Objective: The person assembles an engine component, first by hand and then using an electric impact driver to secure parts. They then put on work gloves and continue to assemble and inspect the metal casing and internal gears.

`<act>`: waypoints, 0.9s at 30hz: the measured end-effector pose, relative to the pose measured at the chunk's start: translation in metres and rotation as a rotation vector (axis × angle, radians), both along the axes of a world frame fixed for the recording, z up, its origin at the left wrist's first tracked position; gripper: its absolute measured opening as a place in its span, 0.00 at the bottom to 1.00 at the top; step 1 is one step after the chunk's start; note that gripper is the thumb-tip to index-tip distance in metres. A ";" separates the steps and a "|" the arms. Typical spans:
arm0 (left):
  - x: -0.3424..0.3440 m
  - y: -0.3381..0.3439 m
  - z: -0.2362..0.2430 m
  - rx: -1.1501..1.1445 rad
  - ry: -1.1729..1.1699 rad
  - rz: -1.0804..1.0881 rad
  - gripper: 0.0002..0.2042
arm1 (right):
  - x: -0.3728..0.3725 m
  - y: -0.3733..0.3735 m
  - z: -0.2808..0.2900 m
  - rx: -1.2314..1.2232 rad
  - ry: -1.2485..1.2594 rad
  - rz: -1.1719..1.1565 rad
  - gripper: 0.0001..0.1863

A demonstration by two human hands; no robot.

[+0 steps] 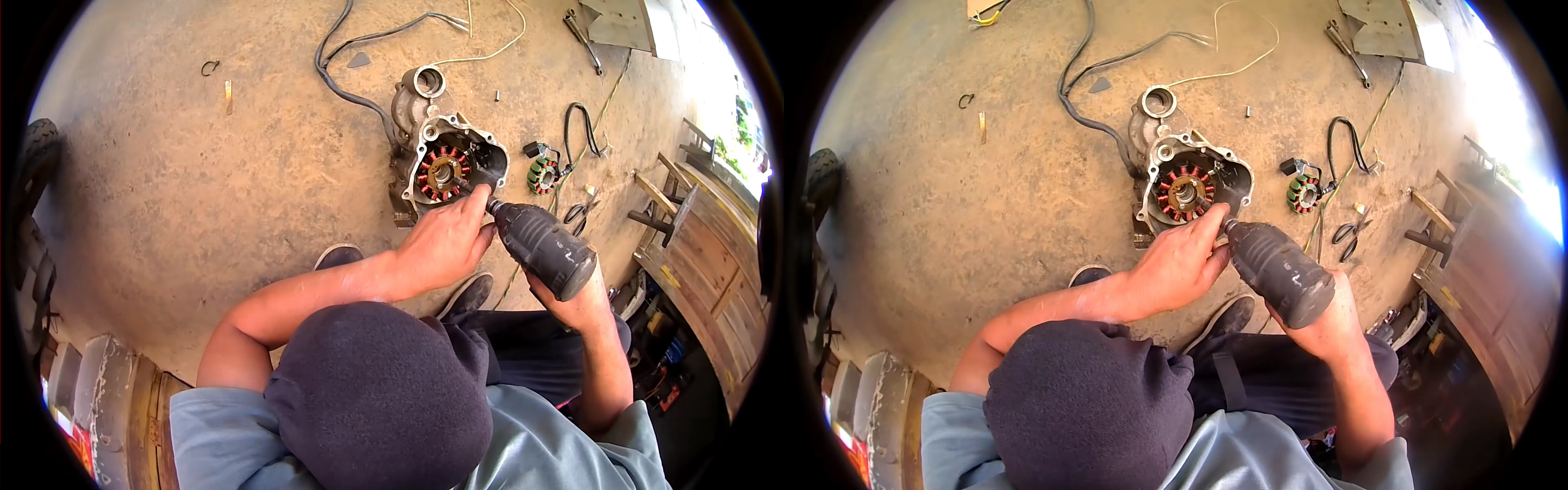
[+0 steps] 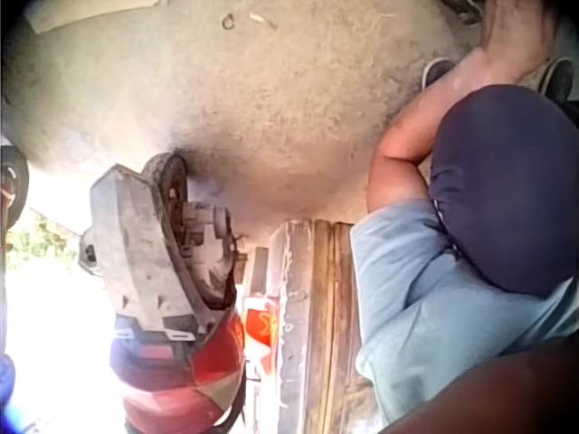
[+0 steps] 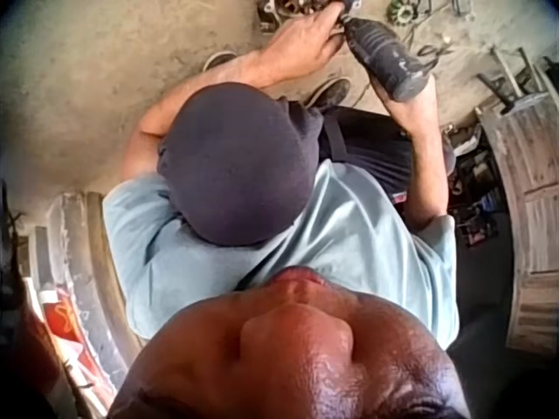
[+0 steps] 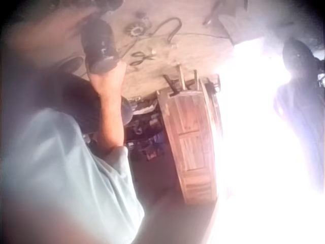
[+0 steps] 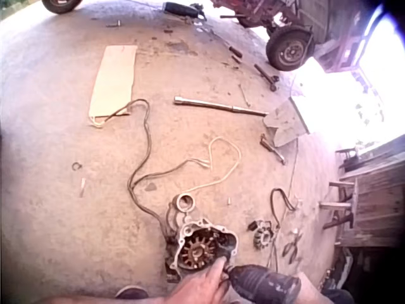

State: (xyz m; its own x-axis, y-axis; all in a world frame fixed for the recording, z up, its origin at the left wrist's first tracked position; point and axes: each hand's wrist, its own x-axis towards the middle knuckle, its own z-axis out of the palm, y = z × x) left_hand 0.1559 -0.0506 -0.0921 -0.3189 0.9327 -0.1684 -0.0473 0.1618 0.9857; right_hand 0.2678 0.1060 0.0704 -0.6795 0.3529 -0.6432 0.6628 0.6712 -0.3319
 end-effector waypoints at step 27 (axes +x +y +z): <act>-0.040 -0.031 -0.063 -0.006 0.529 0.386 0.33 | -0.008 0.027 -0.008 0.029 -0.050 0.186 0.09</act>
